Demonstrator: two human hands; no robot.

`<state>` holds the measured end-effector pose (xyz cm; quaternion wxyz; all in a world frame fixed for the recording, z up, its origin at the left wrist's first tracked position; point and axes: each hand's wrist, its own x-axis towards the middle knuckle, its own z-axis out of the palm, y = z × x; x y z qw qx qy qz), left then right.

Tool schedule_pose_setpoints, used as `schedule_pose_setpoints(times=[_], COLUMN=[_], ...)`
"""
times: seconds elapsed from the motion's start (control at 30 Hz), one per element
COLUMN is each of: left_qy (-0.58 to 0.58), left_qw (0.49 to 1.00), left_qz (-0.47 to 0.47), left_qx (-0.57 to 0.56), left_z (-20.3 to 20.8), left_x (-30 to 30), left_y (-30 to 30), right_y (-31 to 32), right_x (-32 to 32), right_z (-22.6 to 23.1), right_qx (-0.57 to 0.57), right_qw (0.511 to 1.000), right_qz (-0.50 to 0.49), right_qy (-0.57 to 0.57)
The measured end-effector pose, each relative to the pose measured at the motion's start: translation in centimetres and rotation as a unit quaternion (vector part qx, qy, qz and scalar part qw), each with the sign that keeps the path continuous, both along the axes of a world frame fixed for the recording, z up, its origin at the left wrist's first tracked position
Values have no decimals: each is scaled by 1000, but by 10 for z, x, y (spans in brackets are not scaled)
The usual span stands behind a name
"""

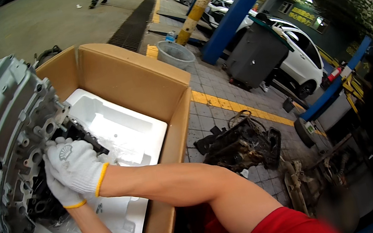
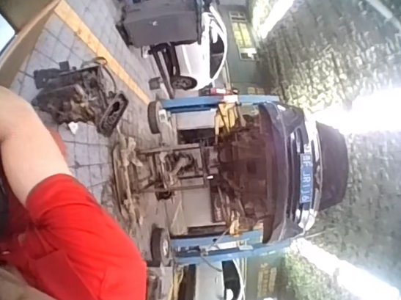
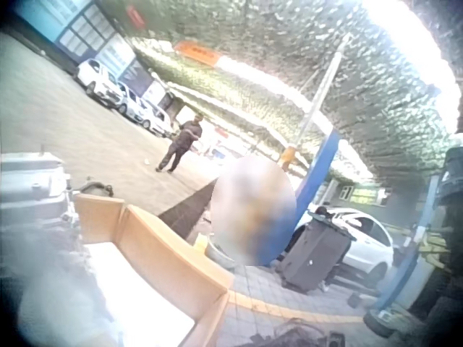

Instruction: The person uses pliers to remove small metal clips from the cylinder head of a car engine. They then use a wrench to tighten bolts on the engine block. The engine is placed on a cardboard box in a workshop.

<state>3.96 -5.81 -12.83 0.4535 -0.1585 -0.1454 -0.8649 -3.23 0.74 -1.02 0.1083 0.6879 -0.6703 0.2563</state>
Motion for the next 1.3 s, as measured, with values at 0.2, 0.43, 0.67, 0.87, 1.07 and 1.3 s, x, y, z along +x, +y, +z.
schedule_pose_setpoints(times=[0.2,0.43,0.67,0.87,1.07,1.3], left_qy=[-166,-59,-223,-231,-129,-93], left_qw=[967,985,965,960,983,980], left_qz=[-37,-95,73,136,129,87], left_qx=[191,128,116,80,-6,150], left_z=[-16,-17,16,7,12,54], left_x=[17,29,13,20,-8,2], left_y=[-14,-19,6,-2,9,20], right_y=[-4,-9,-10,-4,-36,-7], right_x=[-7,9,-9,8,56,24], right_z=[-13,-12,15,57,-82,-12], right_qx=[2,41,151,276,-204,-23], right_qw=[985,936,939,958,957,990], right_qz=[15,-13,28,-18,-179,-87], right_qy=[-171,-350,-306,-73,-103,-107])
